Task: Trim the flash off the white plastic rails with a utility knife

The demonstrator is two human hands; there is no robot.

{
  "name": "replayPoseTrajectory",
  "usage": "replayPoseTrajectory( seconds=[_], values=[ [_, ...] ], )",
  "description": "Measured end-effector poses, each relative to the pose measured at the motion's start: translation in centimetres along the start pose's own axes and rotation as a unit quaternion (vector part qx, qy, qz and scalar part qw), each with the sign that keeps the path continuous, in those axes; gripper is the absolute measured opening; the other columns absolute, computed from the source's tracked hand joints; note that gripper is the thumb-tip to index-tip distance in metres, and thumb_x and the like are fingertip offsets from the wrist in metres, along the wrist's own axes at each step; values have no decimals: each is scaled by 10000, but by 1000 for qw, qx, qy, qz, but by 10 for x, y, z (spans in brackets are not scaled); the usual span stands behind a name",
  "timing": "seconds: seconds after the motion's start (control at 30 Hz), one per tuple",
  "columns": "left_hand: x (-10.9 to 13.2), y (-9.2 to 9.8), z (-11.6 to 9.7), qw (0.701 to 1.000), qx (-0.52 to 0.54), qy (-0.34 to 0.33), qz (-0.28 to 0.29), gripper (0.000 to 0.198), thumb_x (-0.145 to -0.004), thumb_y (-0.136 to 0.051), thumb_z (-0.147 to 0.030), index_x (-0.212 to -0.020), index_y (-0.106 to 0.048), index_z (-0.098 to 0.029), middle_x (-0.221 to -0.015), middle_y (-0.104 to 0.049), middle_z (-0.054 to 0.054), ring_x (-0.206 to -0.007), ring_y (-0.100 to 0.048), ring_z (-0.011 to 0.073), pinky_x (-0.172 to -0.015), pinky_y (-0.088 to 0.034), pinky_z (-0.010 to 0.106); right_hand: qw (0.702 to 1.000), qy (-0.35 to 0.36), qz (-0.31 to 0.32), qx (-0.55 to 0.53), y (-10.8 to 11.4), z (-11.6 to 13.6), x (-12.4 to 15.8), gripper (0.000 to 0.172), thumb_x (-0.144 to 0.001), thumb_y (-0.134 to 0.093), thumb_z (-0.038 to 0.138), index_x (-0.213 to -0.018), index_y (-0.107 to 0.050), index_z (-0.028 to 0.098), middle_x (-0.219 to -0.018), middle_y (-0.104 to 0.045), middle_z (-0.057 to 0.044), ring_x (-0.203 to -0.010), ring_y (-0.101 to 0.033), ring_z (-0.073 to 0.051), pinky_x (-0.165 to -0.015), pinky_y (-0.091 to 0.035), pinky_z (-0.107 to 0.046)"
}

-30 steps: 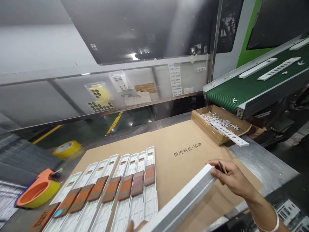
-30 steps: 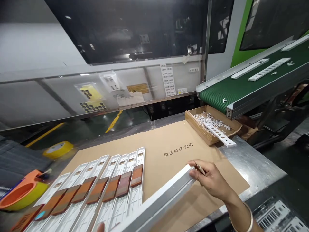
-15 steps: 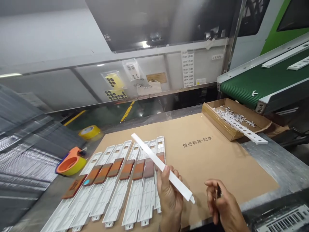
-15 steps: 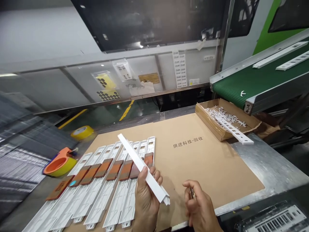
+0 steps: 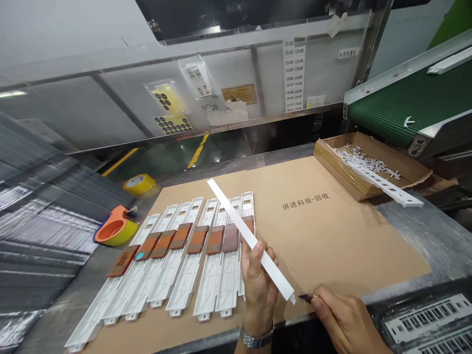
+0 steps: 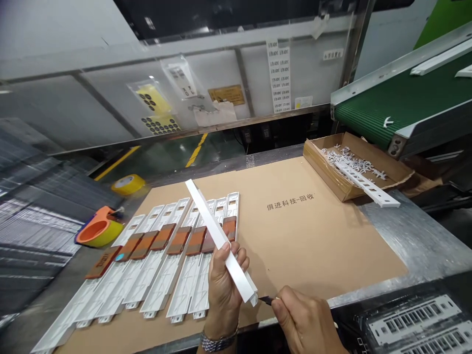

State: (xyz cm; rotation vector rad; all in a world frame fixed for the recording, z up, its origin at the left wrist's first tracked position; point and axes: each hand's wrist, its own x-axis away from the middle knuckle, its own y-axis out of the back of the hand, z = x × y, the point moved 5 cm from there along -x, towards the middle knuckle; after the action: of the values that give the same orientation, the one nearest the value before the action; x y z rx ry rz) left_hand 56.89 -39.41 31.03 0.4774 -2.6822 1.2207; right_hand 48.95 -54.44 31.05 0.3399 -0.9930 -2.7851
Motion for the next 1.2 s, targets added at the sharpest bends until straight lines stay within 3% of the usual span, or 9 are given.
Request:
replayPoseTrajectory(
  seconds=[0.13,0.27,0.43,0.93,1.1,1.2],
  values=[
    [1,-2,1,1000,-4,1,7,509,-637,-804,-296,-1045,-506,-231,-600,-361,-99,-454,-320,37,-394,-295,146,1000,-2,15,23,-4,0,2,399,-1030,-310,399,-685,-410,225,-567,-488,63,-470,-480,-91,-473,-303,-208],
    [2,-2,2,1000,-6,2,14,371,-667,-784,-294,-848,-469,-216,-601,-354,-94,-452,-318,29,-389,-281,144,999,-10,22,29,-5,0,2,397,-1032,-301,398,-697,-428,226,-577,-505,58,-482,-497,-96,-482,-304,-211],
    [3,-1,3,1000,-12,6,16,376,-691,-764,-278,-757,-400,-209,-592,-361,-96,-453,-322,22,-395,-285,139,999,-5,22,36,-5,0,1,396,-1031,-309,396,-691,-421,225,-574,-503,62,-475,-487,-91,-475,-290,-211],
    [5,-3,4,1000,-13,8,15,400,-659,-785,-275,-889,-463,-220,-594,-369,-100,-454,-317,26,-393,-301,137,999,-31,30,11,-4,-2,3,404,-1026,-302,409,-673,-379,226,-564,-460,65,-474,-454,-95,-476,-277,-216],
    [4,-3,6,1000,-14,7,14,570,-666,-780,-273,-1147,-476,-232,-600,-400,-100,-463,-342,37,-403,-327,139,999,-30,38,20,-4,-2,2,410,-1027,-296,413,-673,-382,225,-564,-470,65,-476,-459,-95,-480,-271,-221],
    [4,-4,6,1000,-15,4,13,629,-665,-779,-266,-1206,-460,-236,-596,-402,-103,-459,-342,37,-406,-338,139,999,-27,39,24,-4,-1,4,415,-1030,-289,411,-673,-389,224,-564,-475,67,-474,-459,-92,-480,-271,-222]
  ],
)
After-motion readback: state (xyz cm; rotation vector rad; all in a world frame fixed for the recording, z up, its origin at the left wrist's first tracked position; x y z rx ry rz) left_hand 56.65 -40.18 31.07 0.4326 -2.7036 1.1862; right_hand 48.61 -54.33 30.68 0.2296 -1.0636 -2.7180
